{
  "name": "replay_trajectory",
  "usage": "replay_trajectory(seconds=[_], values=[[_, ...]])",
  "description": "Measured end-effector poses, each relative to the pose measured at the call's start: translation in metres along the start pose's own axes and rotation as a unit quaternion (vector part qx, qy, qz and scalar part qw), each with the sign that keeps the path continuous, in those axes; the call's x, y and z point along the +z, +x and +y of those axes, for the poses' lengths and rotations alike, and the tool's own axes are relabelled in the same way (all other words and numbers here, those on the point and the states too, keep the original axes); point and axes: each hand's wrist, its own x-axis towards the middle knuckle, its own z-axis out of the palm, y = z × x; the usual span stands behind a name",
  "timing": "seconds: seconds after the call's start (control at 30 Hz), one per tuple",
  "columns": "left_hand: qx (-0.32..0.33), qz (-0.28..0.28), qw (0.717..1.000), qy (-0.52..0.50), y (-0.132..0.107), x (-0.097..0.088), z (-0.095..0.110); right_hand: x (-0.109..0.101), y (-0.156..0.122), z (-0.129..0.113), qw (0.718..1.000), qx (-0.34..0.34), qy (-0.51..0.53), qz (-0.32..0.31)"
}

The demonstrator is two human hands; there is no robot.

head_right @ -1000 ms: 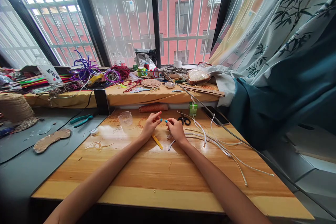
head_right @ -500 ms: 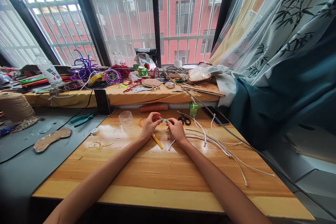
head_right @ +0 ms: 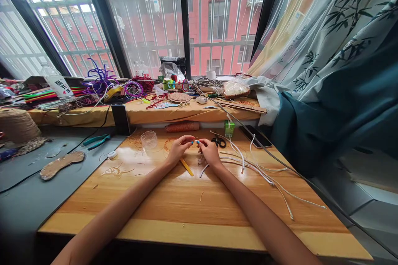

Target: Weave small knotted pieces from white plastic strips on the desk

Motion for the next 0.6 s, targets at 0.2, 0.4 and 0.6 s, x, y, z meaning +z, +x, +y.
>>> replay_trajectory(seconds=[0.2, 0.4, 0.6], values=[[0.015, 0.009, 1.0, 0.018, -0.0004, -0.0016, 0.001, -0.0007, 0.0027, 0.0035, 0.999, 0.008, 0.037, 0.0], [0.025, 0.013, 1.0, 0.007, -0.0014, -0.0009, 0.0051, -0.0005, 0.0029, 0.0038, 0.998, 0.02, 0.064, 0.0], [-0.005, 0.016, 0.996, -0.091, 0.0001, 0.0023, 0.005, -0.0007, 0.0032, 0.0045, 0.996, 0.027, 0.079, -0.001]])
